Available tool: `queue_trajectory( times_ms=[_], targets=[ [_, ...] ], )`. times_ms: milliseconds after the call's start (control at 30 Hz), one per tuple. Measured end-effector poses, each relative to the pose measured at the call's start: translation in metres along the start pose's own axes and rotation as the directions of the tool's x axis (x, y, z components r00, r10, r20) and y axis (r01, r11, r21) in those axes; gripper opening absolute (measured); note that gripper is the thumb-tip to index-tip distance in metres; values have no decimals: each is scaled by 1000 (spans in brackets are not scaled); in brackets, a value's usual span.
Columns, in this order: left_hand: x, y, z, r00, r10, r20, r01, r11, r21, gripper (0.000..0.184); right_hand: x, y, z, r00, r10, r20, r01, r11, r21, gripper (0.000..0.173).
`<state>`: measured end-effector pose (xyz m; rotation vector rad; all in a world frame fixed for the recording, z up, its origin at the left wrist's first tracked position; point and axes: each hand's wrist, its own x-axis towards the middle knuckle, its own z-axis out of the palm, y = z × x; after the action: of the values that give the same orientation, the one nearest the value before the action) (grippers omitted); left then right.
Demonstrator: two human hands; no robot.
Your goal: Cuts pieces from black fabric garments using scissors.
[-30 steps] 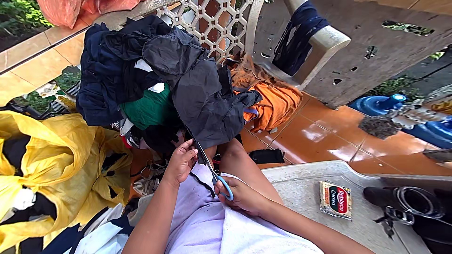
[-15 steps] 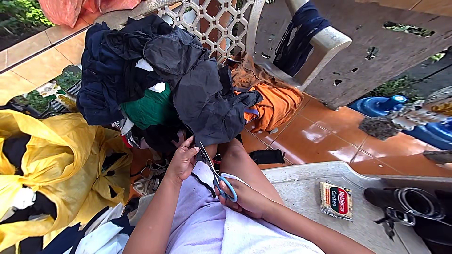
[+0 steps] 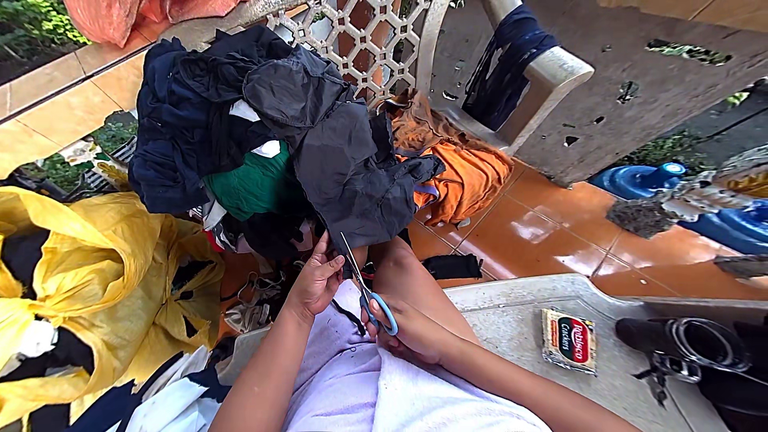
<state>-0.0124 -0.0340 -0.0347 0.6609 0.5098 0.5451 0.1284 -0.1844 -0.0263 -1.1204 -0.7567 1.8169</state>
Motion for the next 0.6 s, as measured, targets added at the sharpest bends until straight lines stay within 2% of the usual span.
queue_trajectory(
  times_ms=[100, 467, 600],
  targets=[
    [0, -5, 2, 1000, -2, 16, 1, 1000, 9, 85, 2, -2, 0, 1000, 4, -19, -4, 1000, 2, 26],
    [-1, -9, 0, 1000, 18, 15, -18, 999, 37, 86, 7, 3, 2, 996, -25, -83, 32, 997, 73, 18],
    [-3, -8, -3, 999, 27, 24, -29, 998, 60, 85, 9, 1, 4, 997, -11, -77, 17, 996, 85, 20]
  ],
)
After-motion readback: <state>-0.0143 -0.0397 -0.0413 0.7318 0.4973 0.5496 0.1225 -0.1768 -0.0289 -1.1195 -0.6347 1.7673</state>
